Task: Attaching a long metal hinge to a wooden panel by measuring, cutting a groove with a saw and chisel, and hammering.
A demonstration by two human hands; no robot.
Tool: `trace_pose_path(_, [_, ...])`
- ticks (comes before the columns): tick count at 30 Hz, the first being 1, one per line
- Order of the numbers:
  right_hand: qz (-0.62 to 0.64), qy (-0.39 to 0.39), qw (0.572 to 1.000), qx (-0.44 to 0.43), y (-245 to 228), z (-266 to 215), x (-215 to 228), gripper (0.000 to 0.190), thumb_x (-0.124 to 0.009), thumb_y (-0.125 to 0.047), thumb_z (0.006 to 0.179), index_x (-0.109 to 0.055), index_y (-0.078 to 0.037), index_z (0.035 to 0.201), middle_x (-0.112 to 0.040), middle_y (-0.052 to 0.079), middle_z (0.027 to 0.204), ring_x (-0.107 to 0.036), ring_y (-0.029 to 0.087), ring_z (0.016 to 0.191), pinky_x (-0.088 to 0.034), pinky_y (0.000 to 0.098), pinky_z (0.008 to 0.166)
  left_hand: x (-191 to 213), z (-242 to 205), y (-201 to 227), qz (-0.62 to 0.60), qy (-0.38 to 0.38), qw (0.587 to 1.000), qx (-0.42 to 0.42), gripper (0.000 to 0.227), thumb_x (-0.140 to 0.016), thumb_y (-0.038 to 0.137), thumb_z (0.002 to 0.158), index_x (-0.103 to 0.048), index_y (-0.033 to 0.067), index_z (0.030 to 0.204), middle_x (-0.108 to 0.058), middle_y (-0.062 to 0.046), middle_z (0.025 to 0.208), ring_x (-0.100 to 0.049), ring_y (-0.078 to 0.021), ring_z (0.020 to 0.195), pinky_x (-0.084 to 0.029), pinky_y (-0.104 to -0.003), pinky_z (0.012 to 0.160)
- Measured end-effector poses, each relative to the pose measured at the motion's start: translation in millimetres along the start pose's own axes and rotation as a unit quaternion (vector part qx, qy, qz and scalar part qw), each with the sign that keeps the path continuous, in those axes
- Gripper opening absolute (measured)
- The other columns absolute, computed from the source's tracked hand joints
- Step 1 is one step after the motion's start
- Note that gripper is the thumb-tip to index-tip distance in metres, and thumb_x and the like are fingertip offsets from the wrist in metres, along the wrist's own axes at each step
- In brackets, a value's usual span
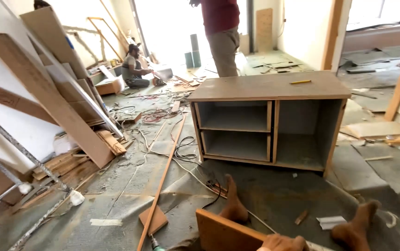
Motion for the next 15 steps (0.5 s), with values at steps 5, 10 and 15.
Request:
trace_pose_path(5, [0.021,-0.019,0.999,-0.036,-9,-32,-57,0.040,-0.092,-0.029,0.074,-0.074,-0.014,0.107,-0.074,0.011,0.107,-0.077,0.020,0.107,-0.055,0.0377,0.105,5,5,6,-0.073,-0.139,0.987,0.022,0.021,-0.057,0.027,0.107,-0.065,0.0088,0.113,-0.074,-0.021,0.089,-0.073,-0.0399,0.089,-0.053,-0.052,0.086])
trace_pose_path(10, [0.045,-0.034,0.996,-0.068,-73,-56,-111,0.040,-0.092,-0.027,0.076,-0.073,-0.012,0.107,-0.074,0.012,0.109,-0.078,0.021,0.109,-0.055,0.0395,0.107,83,12,53,-0.109,-0.141,0.983,0.048,0.031,-0.076,0.019,0.084,-0.066,0.0015,0.108,-0.072,-0.024,0.089,-0.071,-0.0412,0.089,-0.049,-0.054,0.088])
trace_pose_path(15, [0.012,-0.001,0.992,-0.129,-129,-76,-93,0.042,-0.095,-0.027,0.076,-0.072,-0.013,0.108,-0.078,0.011,0.108,-0.077,0.020,0.110,-0.056,0.0392,0.109,50,7,35,-0.072,-0.109,0.991,0.011,0.022,-0.071,0.004,0.085,-0.066,-0.0031,0.105,-0.072,-0.024,0.088,-0.073,-0.0405,0.091,-0.053,-0.049,0.090])
Point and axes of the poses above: each hand's wrist, its own z-axis towards the middle knuckle, its own x-axis out of the back of the hand, y = z × x, the point moved 8 cm from there along z, towards the middle knuckle
